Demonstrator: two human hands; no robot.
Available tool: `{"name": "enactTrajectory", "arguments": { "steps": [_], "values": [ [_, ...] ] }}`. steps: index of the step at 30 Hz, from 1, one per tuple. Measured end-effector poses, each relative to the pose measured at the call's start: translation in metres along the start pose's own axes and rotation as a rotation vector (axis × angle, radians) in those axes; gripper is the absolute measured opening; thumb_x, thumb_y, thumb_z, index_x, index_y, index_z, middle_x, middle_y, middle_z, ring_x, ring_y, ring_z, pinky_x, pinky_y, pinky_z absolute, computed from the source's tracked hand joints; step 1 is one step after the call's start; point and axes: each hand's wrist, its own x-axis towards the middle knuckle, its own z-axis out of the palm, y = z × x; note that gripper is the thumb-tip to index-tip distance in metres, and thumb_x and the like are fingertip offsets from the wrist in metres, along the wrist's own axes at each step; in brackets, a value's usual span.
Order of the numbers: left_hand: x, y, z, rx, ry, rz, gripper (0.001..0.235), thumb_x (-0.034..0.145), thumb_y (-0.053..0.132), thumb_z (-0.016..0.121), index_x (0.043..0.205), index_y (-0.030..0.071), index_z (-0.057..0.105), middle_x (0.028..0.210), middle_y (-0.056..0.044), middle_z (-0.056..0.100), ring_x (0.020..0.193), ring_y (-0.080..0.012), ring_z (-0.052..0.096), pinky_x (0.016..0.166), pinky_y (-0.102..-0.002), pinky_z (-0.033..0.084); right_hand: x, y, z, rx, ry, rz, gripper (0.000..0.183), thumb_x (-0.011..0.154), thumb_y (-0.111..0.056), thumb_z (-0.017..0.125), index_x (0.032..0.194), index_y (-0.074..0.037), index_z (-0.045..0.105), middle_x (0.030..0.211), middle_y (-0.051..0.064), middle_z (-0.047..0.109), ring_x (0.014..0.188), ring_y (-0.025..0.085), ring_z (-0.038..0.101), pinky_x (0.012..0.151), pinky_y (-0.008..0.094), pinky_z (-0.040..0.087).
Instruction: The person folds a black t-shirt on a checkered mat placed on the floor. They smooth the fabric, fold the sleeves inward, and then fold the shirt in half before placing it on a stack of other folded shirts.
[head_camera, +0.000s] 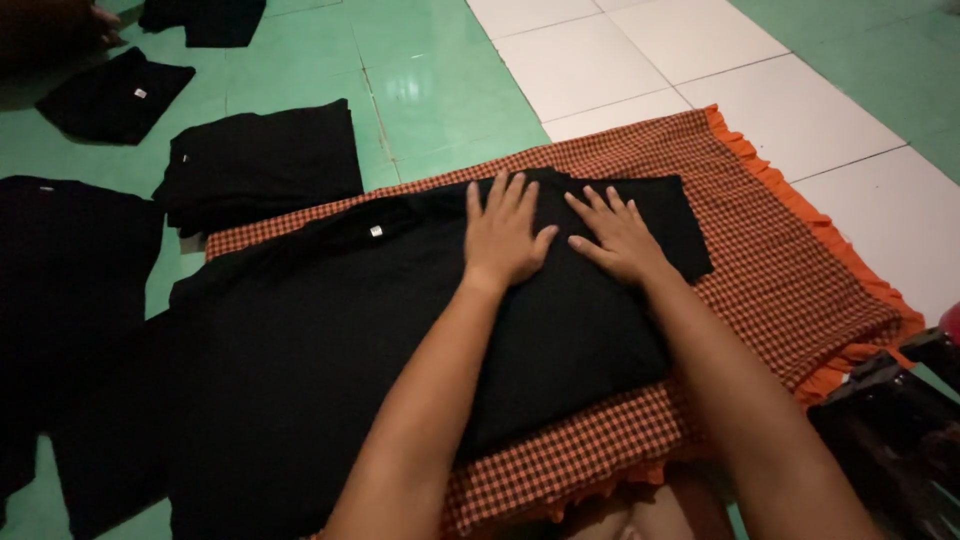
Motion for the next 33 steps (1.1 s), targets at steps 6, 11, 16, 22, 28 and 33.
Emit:
{"name": "enactTrajectory", "arguments": {
  "steps": [6, 11, 16, 22, 28, 33],
  "values": [
    [-0.001, -0.01, 0.01, -0.045, -0.091, -0.079, 0.085, 0.096, 0.067, 0.045, 0.161, 0.013, 0.034, 0.171, -0.01, 0.026, 0.16, -0.0311, 0.015, 0.128, -0.058, 0.001, 0.024, 0.058, 0.012, 0.183, 0.22, -0.12, 0.067, 0.106, -0.053, 0.048, 0.163, -0.023, 0.034, 0.164, 0.022, 0.033, 0.149, 0.055, 0.022, 0.125, 0.064, 0.012],
    [0.003, -0.013, 0.012, -0.011, -0.151, -0.086, 0.088, 0.095, 0.072, 0.038, 0.164, 0.017, 0.029, 0.173, -0.007, 0.021, 0.161, -0.0289, 0.01, 0.129, -0.057, -0.002, 0.013, 0.046, -0.016, 0.036, 0.319, -0.287, 0.067, 0.105, -0.052, 0.051, 0.158, -0.013, 0.045, 0.16, 0.02, 0.043, 0.148, 0.048, 0.03, 0.128, 0.056, 0.014],
    [0.006, -0.012, 0.014, 0.014, -0.2, -0.098, 0.091, 0.096, 0.073, 0.035, 0.166, 0.017, 0.021, 0.174, -0.005, 0.012, 0.161, -0.0282, 0.002, 0.128, -0.057, -0.005, 0.006, 0.027, -0.012, -0.103, -0.079, -0.047, 0.073, 0.101, -0.073, 0.024, 0.165, -0.037, 0.022, 0.171, 0.005, 0.023, 0.156, 0.041, 0.018, 0.125, 0.064, 0.011],
    [0.009, -0.011, 0.012, 0.018, -0.201, -0.098, 0.089, 0.099, 0.07, 0.03, 0.166, 0.013, 0.017, 0.174, -0.008, 0.01, 0.161, -0.0301, 0.002, 0.128, -0.058, -0.004, -0.004, 0.016, -0.016, -0.232, 0.102, -0.018, 0.074, 0.103, -0.067, 0.036, 0.163, -0.022, 0.034, 0.163, 0.021, 0.034, 0.151, 0.051, 0.025, 0.121, 0.068, 0.022],
    [-0.03, -0.021, -0.011, -0.38, 0.136, 0.087, 0.074, 0.109, 0.046, 0.042, 0.164, 0.001, 0.021, 0.17, -0.024, 0.018, 0.157, -0.0473, 0.013, 0.122, -0.072, 0.011, -0.063, -0.063, -0.038, -0.213, 0.378, -0.331, 0.07, 0.105, -0.049, 0.047, 0.159, -0.006, 0.041, 0.157, 0.026, 0.042, 0.148, 0.055, 0.027, 0.119, 0.065, 0.024],
    [-0.155, -0.013, -0.102, 0.006, -0.062, -0.066, 0.087, 0.097, 0.059, 0.053, 0.155, -0.004, 0.037, 0.16, -0.03, 0.035, 0.15, -0.055, 0.023, 0.114, -0.075, 0.018, -0.102, -0.141, -0.039, -0.293, 0.303, -0.515, 0.089, 0.096, -0.068, 0.045, 0.159, -0.005, 0.037, 0.161, 0.022, 0.039, 0.153, 0.05, 0.022, 0.123, 0.055, 0.02]
  ]
}}
